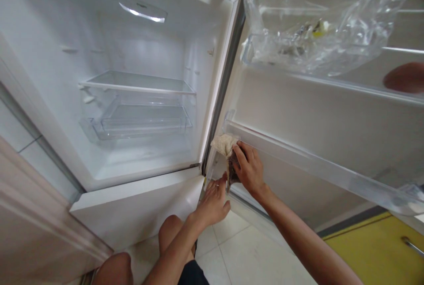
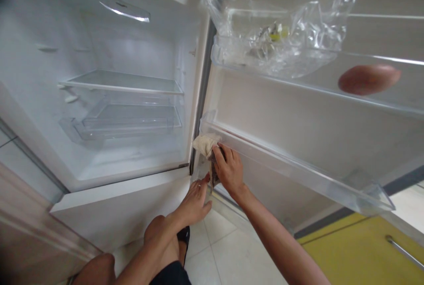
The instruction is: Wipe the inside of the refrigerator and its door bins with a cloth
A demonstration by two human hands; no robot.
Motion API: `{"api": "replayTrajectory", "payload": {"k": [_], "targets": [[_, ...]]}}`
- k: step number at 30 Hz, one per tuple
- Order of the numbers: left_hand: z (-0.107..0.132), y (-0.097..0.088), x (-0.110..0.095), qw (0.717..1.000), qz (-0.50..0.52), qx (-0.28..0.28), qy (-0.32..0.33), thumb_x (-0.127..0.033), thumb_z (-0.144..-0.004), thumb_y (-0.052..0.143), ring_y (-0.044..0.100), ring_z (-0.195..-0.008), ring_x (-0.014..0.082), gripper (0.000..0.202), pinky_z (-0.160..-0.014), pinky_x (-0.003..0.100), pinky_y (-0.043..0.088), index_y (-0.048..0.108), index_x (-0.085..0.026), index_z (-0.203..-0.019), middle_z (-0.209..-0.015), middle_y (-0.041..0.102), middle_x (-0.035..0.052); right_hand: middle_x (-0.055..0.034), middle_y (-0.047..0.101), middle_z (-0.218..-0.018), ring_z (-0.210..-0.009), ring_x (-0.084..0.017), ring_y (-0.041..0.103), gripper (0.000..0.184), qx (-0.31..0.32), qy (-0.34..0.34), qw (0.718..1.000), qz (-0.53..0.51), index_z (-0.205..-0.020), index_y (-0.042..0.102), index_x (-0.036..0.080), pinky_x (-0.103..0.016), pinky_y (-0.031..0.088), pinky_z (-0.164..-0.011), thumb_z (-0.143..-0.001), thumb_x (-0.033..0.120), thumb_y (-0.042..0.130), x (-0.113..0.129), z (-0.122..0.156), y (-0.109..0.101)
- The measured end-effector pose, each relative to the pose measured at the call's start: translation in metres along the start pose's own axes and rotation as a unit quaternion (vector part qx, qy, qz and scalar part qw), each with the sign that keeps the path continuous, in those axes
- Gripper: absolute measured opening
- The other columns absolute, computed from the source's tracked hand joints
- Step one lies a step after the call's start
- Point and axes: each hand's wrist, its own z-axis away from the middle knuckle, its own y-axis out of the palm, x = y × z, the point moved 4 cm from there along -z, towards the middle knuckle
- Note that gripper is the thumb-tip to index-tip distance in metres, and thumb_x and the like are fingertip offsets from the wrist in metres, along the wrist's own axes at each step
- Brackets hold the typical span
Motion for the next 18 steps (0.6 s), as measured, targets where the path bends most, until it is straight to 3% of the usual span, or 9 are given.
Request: {"api": "replayTrajectory", "payload": {"k": [3,8,13,18], "targets": [[0.002,0.002,-0.004,0.996,-0.087,0.008,0.023,-0.015,-0.088,0.054,0.055,-0.129,0.0334,0.072,-0.115,0.056,0.038,0.027,-0.010,-0.154,-0.131,0.063,0.0199,-0.0147,0.064,-0.132,-0.122,-0.029,0.058,0.042,0.033,-0.042,0.997,0.054,-0.137,0.058,0.024,-0.043,0.054,-0.098,-0.097,0.016,0.054,-0.002,0.007,-0.007],[0.002,-0.006,-0.004,0.994,-0.108,-0.007,0.007,-0.019,-0.094,0.054,0.059,-0.117,0.0296,0.046,-0.105,0.046,0.046,0.048,-0.010,-0.139,-0.116,0.069,0.0154,-0.0133,0.067,-0.129,-0.122,-0.027,0.057,0.037,0.070,-0.096,0.986,0.118,-0.131,0.063,0.024,-0.037,0.052,-0.095,-0.096,0.015,0.057,-0.011,0.027,-0.026],[-0.001,-0.008,-0.007,0.989,-0.139,0.021,0.048,-0.016,-0.097,0.052,0.062,-0.110,0.0262,0.025,-0.104,0.043,0.044,0.063,-0.017,-0.119,-0.111,0.072,0.0098,-0.0128,0.067,-0.126,-0.117,-0.026,0.060,0.039,0.054,-0.062,0.977,0.196,-0.132,0.060,0.021,-0.036,0.054,-0.094,-0.095,0.011,0.054,-0.031,0.051,-0.062],[-0.003,-0.007,-0.012,0.987,-0.145,0.011,0.064,-0.018,-0.097,0.054,0.063,-0.105,0.0248,0.016,-0.100,0.041,0.044,0.069,-0.019,-0.102,-0.105,0.073,0.0062,-0.0125,0.067,-0.126,-0.110,-0.026,0.063,0.045,0.039,0.007,0.957,0.288,-0.137,0.054,0.021,-0.035,0.056,-0.089,-0.093,0.012,0.055,-0.064,0.077,-0.114]]}}
